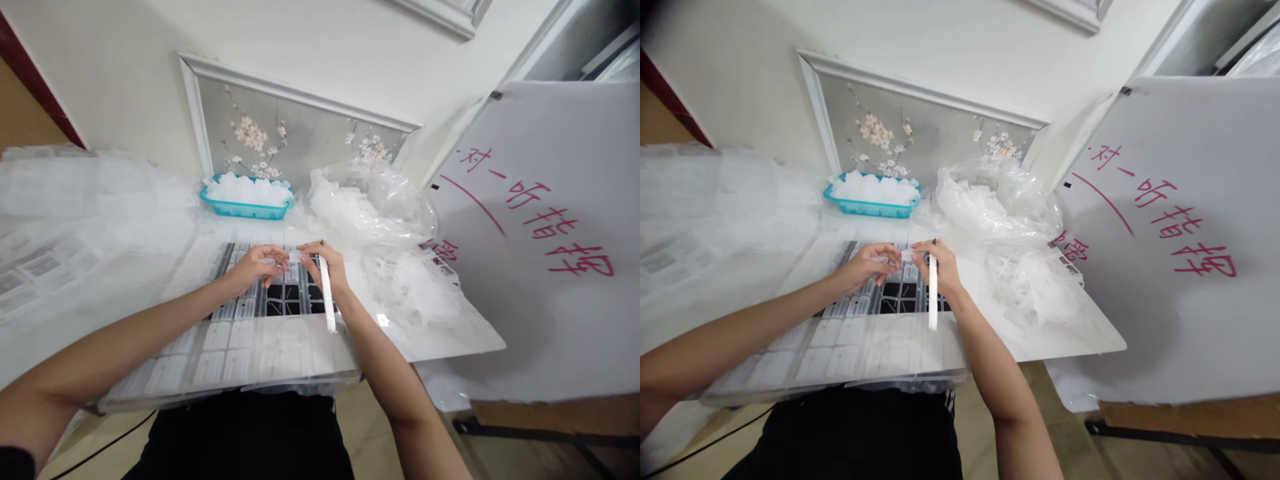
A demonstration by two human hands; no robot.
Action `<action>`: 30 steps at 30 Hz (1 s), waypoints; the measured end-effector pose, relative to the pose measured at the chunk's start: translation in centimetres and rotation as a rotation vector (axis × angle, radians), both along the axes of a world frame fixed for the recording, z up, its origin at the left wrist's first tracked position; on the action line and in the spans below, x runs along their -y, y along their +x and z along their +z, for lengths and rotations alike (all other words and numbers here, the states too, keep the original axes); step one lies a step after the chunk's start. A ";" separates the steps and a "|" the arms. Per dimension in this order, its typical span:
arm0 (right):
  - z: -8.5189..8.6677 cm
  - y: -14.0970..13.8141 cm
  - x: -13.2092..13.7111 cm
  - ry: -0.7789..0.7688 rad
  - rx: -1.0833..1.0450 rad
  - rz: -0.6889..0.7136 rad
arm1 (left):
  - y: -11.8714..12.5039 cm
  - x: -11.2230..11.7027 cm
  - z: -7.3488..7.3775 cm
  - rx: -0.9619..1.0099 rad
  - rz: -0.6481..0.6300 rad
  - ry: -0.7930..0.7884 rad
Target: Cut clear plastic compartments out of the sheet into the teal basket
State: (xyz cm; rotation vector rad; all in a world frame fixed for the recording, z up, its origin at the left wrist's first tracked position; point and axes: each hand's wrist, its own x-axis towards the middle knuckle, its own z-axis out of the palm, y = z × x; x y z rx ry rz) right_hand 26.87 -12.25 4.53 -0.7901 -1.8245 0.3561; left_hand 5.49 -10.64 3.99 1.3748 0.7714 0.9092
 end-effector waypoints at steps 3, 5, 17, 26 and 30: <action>-0.1 0.0 0.0 0.003 -0.002 -0.007 | 0.0 0.1 0.0 -0.117 -0.068 -0.051; -0.1 0.0 -0.1 0.003 0.002 -0.006 | 0.1 0.3 -0.3 -0.242 -0.142 -0.079; -0.4 0.0 -0.1 -0.029 -0.010 0.048 | 0.5 1.1 0.5 -0.101 0.100 0.052; -0.6 -0.5 -0.3 -0.448 -0.332 -0.063 | 0.8 0.5 0.0 0.153 0.166 -0.092; -3.5 0.3 0.3 -0.687 -0.429 -0.114 | 0.7 -0.3 -0.5 0.250 0.154 -0.129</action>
